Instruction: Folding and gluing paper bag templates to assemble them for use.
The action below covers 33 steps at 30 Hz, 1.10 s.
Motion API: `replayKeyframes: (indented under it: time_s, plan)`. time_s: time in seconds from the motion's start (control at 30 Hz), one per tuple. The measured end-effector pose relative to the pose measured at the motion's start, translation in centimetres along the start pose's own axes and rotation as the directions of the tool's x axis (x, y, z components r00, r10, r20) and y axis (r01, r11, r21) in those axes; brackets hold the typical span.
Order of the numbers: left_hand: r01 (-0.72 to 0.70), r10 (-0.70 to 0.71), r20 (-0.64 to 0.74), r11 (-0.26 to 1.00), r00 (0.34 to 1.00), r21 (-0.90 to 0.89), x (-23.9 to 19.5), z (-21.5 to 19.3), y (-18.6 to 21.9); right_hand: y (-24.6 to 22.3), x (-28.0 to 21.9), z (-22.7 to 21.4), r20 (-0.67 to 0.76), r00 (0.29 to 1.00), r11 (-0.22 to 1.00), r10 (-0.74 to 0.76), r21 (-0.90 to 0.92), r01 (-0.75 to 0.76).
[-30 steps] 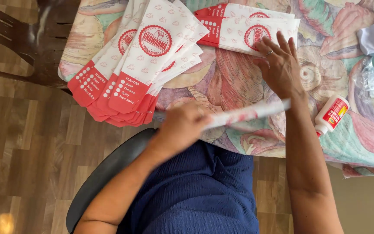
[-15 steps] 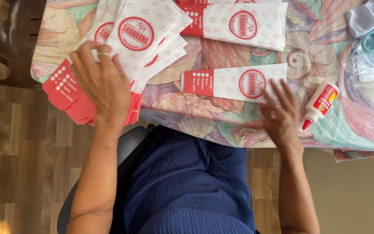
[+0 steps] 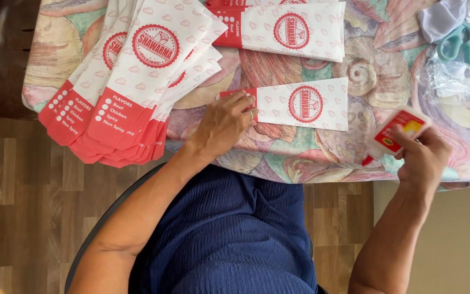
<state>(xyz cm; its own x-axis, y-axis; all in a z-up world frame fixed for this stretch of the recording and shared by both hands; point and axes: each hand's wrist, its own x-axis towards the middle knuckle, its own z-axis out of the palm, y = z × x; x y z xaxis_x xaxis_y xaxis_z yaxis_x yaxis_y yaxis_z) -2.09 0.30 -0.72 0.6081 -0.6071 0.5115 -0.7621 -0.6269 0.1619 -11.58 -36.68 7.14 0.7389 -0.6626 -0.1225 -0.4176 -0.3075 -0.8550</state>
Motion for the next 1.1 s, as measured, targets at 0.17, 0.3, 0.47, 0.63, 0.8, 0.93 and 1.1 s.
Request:
replayKeyframes:
  time_s: [0.17, 0.3, 0.47, 0.63, 0.8, 0.93, 1.1]
  plan:
    - [-0.010, 0.022, 0.109, 0.994, 0.994, -0.107, 0.8, -0.1, -1.4, 3.5, 0.1, -2.5, -0.035, 0.988, 0.863, -0.153, 0.483, 0.150]
    - [0.074, -0.052, 0.105, 0.973, 0.993, -0.219, 1.8, -0.9, -2.2, 5.3, 0.4, -2.0, -0.137, 0.921, 0.820, -0.365, 0.421, 0.388]
    - [0.194, -0.159, 0.193, 0.963, 0.968, -0.184, 2.3, -0.6, -2.7, 3.9, -1.6, 1.4, -0.075, 0.884, 0.829, -0.462, 0.317, 0.460]
    - [0.204, -0.168, 0.214, 0.966, 0.962, -0.159, 2.2, -0.3, -3.1, 2.8, -2.1, 2.3, -0.029, 0.880, 0.872, -0.474, 0.121, 0.474]
    - [0.184, -0.153, 0.210, 0.974, 0.966, -0.133, 2.1, 0.0, -3.3, 3.7, -1.1, 0.3, -0.089, 0.881, 0.868, -0.465, 0.149, 0.473]
    - [0.203, -0.163, 0.250, 0.969, 0.954, -0.141, 2.3, 0.1, -3.4, 4.0, -1.1, 0.8, -0.086, 0.870, 0.855, -0.486, 0.161, 0.494]
    - [0.221, -0.174, 0.247, 0.959, 0.953, -0.177, 2.8, -0.4, -3.7, 2.5, -2.2, 4.8, 0.008, 0.838, 0.810, -0.545, 0.261, 0.525]
